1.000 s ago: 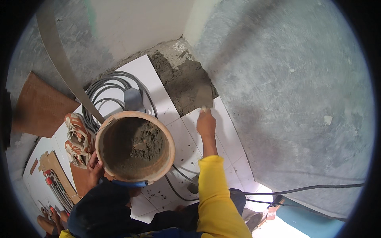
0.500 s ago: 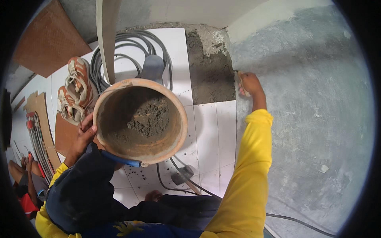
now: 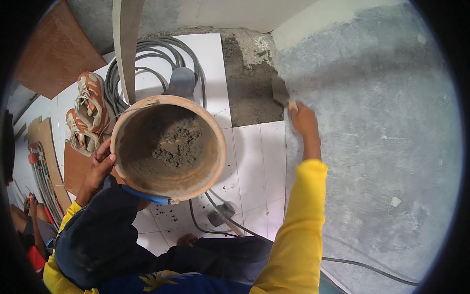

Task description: The person scoops cement from a bucket using a trowel and applies it to the floor between tiles. They repeatedly smooth the cement into the gaps and occasionally transfer cement between buckets.

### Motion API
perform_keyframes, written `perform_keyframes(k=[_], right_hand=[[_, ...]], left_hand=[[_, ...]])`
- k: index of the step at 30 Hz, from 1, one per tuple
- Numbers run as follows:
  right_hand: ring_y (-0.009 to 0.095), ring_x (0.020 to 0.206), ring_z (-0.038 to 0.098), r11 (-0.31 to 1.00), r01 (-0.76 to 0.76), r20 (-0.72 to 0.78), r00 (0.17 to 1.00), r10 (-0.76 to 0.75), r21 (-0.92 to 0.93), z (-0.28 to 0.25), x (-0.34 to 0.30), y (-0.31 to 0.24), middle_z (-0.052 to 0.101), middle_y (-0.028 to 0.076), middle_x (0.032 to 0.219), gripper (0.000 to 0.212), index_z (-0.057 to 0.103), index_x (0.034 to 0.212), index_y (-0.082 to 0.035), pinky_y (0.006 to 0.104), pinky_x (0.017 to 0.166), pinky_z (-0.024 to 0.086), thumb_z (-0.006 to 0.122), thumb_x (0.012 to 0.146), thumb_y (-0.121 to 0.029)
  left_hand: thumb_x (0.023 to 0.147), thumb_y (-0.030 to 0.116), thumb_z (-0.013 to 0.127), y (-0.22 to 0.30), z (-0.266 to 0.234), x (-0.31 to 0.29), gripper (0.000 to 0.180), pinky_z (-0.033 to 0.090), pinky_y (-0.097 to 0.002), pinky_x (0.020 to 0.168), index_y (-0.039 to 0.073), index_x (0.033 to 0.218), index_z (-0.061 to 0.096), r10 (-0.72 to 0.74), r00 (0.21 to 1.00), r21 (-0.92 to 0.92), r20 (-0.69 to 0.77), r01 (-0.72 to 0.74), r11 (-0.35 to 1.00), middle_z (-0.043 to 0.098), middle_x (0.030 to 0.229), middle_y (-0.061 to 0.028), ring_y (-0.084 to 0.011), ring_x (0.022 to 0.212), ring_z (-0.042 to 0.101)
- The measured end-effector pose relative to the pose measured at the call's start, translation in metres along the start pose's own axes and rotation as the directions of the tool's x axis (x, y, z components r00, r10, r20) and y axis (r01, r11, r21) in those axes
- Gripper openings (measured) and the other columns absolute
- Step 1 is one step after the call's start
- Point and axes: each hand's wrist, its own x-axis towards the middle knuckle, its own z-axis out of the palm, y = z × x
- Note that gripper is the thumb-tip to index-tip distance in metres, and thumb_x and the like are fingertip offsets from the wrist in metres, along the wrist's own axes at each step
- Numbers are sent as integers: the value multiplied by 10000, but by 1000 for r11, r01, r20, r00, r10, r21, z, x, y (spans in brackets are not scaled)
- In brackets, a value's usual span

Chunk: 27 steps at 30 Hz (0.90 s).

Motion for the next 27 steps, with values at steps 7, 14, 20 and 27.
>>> perform_keyframes(k=[7, 14, 20, 27], right_hand=[[456, 1123, 664, 955, 60, 163, 987, -13, -290, -18, 60, -52, 719, 259, 1148, 418, 711, 1185, -51, 546, 956, 517, 565, 1014, -403], [338, 682, 701, 957, -222, 235, 956, 176, 185, -10, -26, -22, 715, 207, 848, 443, 699, 1125, 24, 450, 692, 551, 533, 1047, -379], [226, 491, 613, 863, -369, 307, 913, 268, 345, -2, -50, 11, 647, 131, 736, 440, 687, 1088, 37, 382, 512, 498, 540, 1055, -377], [248, 529, 671, 726, -433, 227, 901, 371, 533, 33, -127, 8, 670, 132, 753, 386, 672, 1135, -29, 397, 548, 554, 528, 1070, -381]], left_hand=[[991, 201, 689, 5, 4, -4, 630, 394, -363, 1151, -31, 1527, 453, -18, 1000, 8, -21, 19, 1000, 601, 1434, -115, -199, 1333, 542], [991, 212, 697, -4, -1, -1, 639, 396, -368, 1146, -28, 1530, 451, 47, 999, -14, 2, -47, 999, 600, 1434, -112, -204, 1327, 543], [989, 184, 686, 1, 6, 0, 634, 386, -372, 1159, -33, 1533, 445, -14, 999, -6, -32, 14, 1000, 588, 1451, -120, -214, 1347, 536], [987, 172, 671, -4, 2, -2, 659, 352, -376, 1191, -46, 1550, 407, 82, 997, -99, -14, -83, 992, 543, 1502, -143, -239, 1399, 497]])
